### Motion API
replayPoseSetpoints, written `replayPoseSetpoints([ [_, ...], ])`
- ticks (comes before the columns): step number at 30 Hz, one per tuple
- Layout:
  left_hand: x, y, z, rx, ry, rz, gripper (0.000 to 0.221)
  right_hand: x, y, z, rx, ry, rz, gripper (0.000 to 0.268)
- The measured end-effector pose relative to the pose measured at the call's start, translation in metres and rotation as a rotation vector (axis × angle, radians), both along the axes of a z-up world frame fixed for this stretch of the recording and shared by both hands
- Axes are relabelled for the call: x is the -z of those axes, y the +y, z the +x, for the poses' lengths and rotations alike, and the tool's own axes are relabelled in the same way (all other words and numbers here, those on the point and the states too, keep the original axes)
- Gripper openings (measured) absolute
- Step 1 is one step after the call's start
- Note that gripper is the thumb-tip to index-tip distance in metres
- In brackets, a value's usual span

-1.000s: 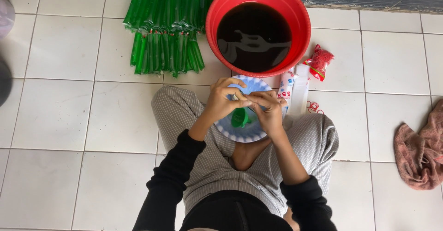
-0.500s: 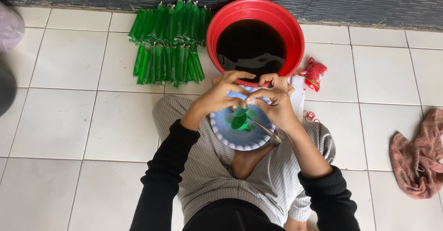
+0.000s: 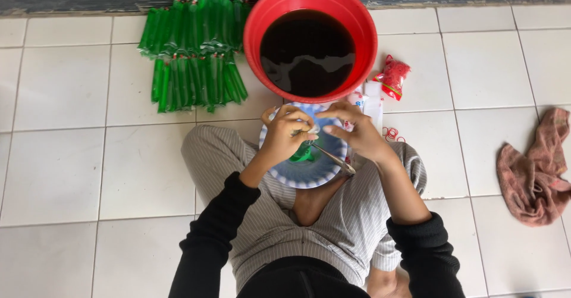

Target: The person fills small plastic bags with a dark liquid from a bucket using a funnel and ladle, then ties each bag shut with a rubber band.

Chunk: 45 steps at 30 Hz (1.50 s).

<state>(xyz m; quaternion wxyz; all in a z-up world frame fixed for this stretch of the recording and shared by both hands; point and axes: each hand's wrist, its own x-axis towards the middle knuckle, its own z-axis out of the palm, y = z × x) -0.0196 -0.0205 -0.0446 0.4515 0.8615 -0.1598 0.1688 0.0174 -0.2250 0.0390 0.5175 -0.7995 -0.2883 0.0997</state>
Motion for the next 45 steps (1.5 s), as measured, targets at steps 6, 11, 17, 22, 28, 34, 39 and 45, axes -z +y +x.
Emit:
replayPoseSetpoints([
  [6,-0.027,-0.011,-0.016,-0.074,-0.008,0.025,0.021,0.129,-0.143,0.034,0.728,0.033,-0.666,0.022],
  [11,-0.026,-0.021,-0.014,-0.035,0.05,-0.029,0.021,0.281,-0.249,0.046,0.878,0.183,-0.927,0.015],
  [17,-0.057,-0.039,-0.011,0.026,0.143,-0.227,0.023,0.296,-0.239,0.07,0.742,0.315,-0.992,0.01],
  [22,-0.046,-0.04,-0.006,0.051,0.233,-0.255,0.02,0.296,-0.216,0.087,0.566,0.139,-1.104,0.012],
  [28,-0.035,-0.034,-0.009,0.026,0.222,-0.225,0.023,0.309,-0.215,0.083,0.475,0.242,-1.065,0.015],
  [34,-0.039,-0.028,-0.017,-0.043,0.131,-0.22,0.024,0.172,-0.131,0.035,0.638,-0.021,-0.583,0.015],
  [39,-0.064,-0.026,-0.032,-0.079,0.055,-0.23,0.029,0.063,-0.034,-0.023,0.532,-0.365,-0.168,0.011],
  [45,-0.057,-0.013,-0.056,-0.139,0.066,-0.366,0.028,0.042,0.031,-0.062,0.433,-0.646,0.027,0.018],
])
